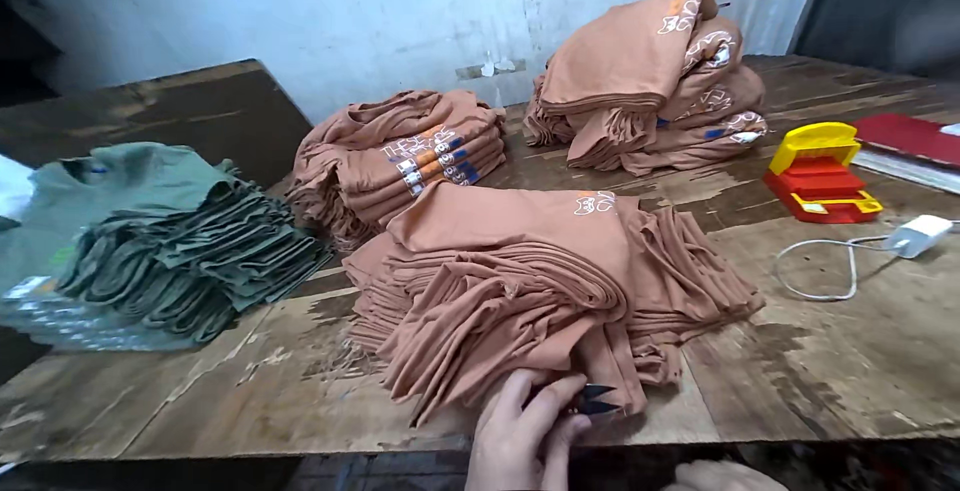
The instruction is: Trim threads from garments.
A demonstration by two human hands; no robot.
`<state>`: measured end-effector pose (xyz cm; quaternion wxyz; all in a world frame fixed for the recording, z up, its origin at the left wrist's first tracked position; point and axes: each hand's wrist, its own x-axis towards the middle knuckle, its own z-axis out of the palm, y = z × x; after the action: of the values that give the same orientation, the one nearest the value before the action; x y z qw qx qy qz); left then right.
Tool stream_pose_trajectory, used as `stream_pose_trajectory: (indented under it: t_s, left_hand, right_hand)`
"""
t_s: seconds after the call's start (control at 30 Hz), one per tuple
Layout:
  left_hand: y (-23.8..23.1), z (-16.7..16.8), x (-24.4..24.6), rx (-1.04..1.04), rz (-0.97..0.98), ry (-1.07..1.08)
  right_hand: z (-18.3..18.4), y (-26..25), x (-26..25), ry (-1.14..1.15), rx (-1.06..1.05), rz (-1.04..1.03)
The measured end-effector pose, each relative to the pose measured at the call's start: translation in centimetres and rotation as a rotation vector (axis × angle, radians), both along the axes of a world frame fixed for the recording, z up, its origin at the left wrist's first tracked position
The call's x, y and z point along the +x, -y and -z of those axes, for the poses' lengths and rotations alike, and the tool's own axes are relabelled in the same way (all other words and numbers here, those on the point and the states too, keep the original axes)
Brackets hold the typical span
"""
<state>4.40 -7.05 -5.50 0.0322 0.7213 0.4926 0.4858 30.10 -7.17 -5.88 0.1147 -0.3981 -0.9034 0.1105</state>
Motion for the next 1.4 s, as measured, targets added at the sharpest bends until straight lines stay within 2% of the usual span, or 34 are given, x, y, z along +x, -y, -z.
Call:
stream_pose_trajectory:
  t_s: [0.13, 0.2, 0.27, 0.43, 0.53, 0.67, 0.77, 0.83, 0.9, 1.0, 1.1, 1.13, 1.2, 1.27, 1.3, 1.33, 1.4]
  left_hand:
    - [-0.7, 0.1, 0.9, 0.06, -0.102, 0.087]
    - [-1.1, 0.2, 0.9, 0.088, -0.118, 0.11]
    - [-1.3, 0.4, 0.7, 0.092, -0.094, 0.093]
    - [-0.7, 0.3, 0.3, 0.045, -0.007, -0.009]
    - [-1.0, 0.5, 1.2, 0.077, 0.017, -0.08]
    - [-2.0, 0.7, 2.1, 0.164, -0.036, -0.159]
    - [-1.2, 0.2, 1.9, 0.063, -0.069, -0.169]
    - [-0.5, 0.1, 1.7, -0.01, -0.093, -0.192]
    - [-0.5, 0.6, 1.5, 0.012, -0.092, -0.173]
    - [-1.0, -0.2, 0.8, 0.011, 0.03, -0.058]
    - [-2.3, -1.6, 0.1, -0.046, 0.149, 0.145]
    - [-2.9, -2.1, -0.1, -0.082, 0.161, 0.213]
    - [-3.7, -3.0, -0.4, -0.162, 0.163, 0.323]
    - [-4.0, -3.6, -0.5, -0.227, 0.174, 0.4]
    - [-3.9, -3.7, -0.3, -0.254, 0.182, 0.424]
    - [-3.8, -3.7, -0.2, -0.277, 0.201, 0.442]
    - [-3.6, -3.7, 0.1, -0.309, 0.249, 0.474]
  right_hand:
    - [0.3, -1.5, -3.7, -0.453, 0.533, 0.121]
    - [0.5, -2.8, -5.0, -0.459, 0.675, 0.144]
    - [1.2, -3.9, -5.1, -0.473, 0.73, 0.125]
    - [2.4, -3.8, -4.1, -0.91, 0.528, 0.14]
    - [2.3, -3.7, -4.6, -1.011, 0.494, 0.183]
    - [2.4, -3.5, -4.8, -0.926, 0.514, 0.132]
    - [2.2, -2.9, -3.3, -0.645, 0.486, 0.104]
    - [2.4, -2.8, -3.2, -0.497, 0.52, 0.186]
    - [2.5, -2.8, -4.3, -0.517, 0.596, 0.288]
    - [1.6, -3.7, -6.8, -0.808, 0.504, 0.239]
    - [-0.4, -4.9, -9.0, -1.315, 0.049, 0.089]
    - [-1.0, -5.4, -9.4, -1.385, -0.023, 0.053]
    - [-0.8, -6.3, -9.5, -1.242, 0.107, -0.007]
    - [0.4, -6.6, -9.0, -0.978, 0.448, 0.075]
    - [0.9, -6.5, -8.6, -0.977, 0.563, 0.108]
    - [1.2, -6.3, -8.1, -1.05, 0.574, 0.131]
    - [1.3, -5.7, -7.5, -1.239, 0.425, 0.17]
